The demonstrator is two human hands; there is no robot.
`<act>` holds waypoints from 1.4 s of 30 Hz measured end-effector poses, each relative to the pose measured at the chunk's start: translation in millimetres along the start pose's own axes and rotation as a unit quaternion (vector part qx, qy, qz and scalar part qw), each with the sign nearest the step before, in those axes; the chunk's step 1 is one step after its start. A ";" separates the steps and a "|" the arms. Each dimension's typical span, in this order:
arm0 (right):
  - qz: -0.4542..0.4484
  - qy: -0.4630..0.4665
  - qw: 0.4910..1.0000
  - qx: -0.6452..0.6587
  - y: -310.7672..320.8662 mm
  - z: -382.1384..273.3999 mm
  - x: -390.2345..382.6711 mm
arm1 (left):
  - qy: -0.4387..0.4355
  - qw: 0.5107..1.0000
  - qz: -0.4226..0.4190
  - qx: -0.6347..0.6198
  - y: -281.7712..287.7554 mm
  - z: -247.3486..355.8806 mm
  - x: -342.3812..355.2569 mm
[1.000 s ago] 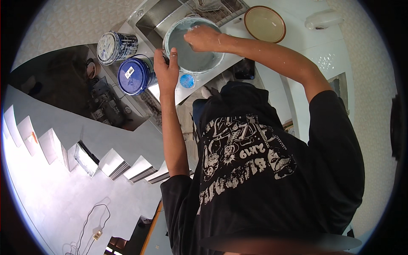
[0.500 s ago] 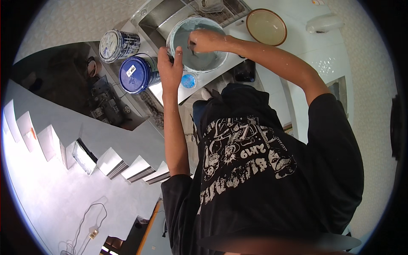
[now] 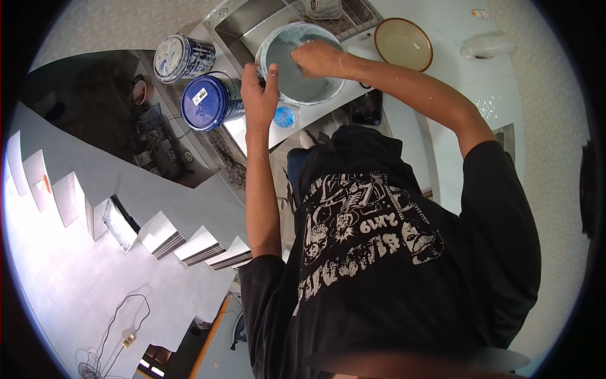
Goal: The recorder mixes paint in a bucket and transfers it between containers.
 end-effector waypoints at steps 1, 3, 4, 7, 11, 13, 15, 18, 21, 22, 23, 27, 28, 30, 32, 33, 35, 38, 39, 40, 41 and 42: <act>0.001 0.000 1.000 0.000 -1.2 0.0 1.5 | 0.013 1.000 -0.002 0.005 0.9 -1.7 0.4; -0.036 -0.020 0.993 0.107 -4.4 1.6 6.6 | 0.025 1.000 -0.005 0.010 0.4 -4.0 2.5; -0.038 -0.018 0.993 0.107 -0.8 -0.1 9.1 | 0.009 1.000 0.005 -0.004 0.4 -5.8 1.9; 0.016 -0.008 0.986 0.167 26.3 -2.7 15.1 | 0.016 1.000 0.011 -0.021 3.3 -16.3 0.2; 0.030 -0.011 0.993 0.116 66.1 -16.8 10.2 | 0.073 0.997 0.004 -0.023 10.4 -27.5 -6.5; 0.048 0.004 0.993 0.105 75.3 -20.2 5.4 | 0.047 0.998 0.022 -0.034 8.5 -30.3 -5.7; 0.006 0.018 0.995 0.097 81.6 -27.7 3.0 | 0.022 0.998 0.041 -0.044 9.8 -33.6 -8.8; -0.018 0.052 0.995 0.082 55.8 -19.5 4.6 | 0.054 0.997 0.028 -0.057 9.9 -26.5 -9.3; -0.033 0.087 0.996 0.000 17.2 -14.3 11.8 | 0.080 0.996 0.013 -0.048 9.1 -25.8 -6.1; -0.034 0.089 0.995 0.000 13.6 -18.7 12.3 | 0.077 0.996 0.015 -0.041 9.8 -25.7 -6.2; -0.058 0.094 0.993 -0.043 8.7 -23.0 11.4 | 0.073 0.997 0.016 -0.035 10.0 -25.2 -6.5; -0.104 0.079 0.991 -0.023 -7.4 -25.6 9.2 | 0.020 0.998 0.051 -0.035 7.1 -23.8 -5.9; -0.104 0.079 0.991 -0.024 -4.6 -25.1 11.8 | 0.020 0.998 0.051 -0.036 7.1 -21.6 -5.5; -0.079 0.004 0.981 0.176 3.6 -20.0 20.6 | 0.077 0.996 0.029 -0.019 5.7 -19.1 -5.2; -0.050 0.021 0.995 0.085 5.6 -17.2 27.4 | 0.027 0.998 0.059 -0.023 3.7 -19.5 -4.3; -0.019 0.037 0.999 -0.008 6.9 -16.6 29.9 | -0.023 0.996 0.086 -0.027 3.9 -18.7 -3.9; -0.037 0.045 0.998 -0.020 -5.5 -12.5 23.4 | -0.012 0.997 0.075 -0.024 3.0 -22.8 -2.5; -0.062 0.027 0.996 0.053 -6.7 -18.4 22.5 | 0.000 0.998 0.062 -0.015 3.3 -22.9 -1.3; -0.068 0.000 0.988 0.139 -3.5 -20.8 23.9 | 0.004 0.998 0.058 -0.008 3.3 -22.0 -0.6; -0.068 0.001 0.988 0.139 -0.5 -20.8 26.0 | 0.004 0.998 0.058 -0.007 3.2 -21.5 -0.5; -0.039 0.003 0.994 0.099 4.4 -19.8 28.9 | -0.006 0.998 0.063 -0.015 2.4 -20.4 0.0; -0.010 0.006 0.998 0.058 8.0 -20.3 30.1 | -0.016 0.997 0.067 -0.024 2.5 -19.5 -0.2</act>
Point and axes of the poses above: each hand's wrist, its own x-axis towards the middle knuckle, its own y-axis out of the back of the hand, z = x × y, the point moved 2 cm from there along x, towards the middle knuckle, and after that the axes turned 2 degrees about x, right-handed, at the moved point
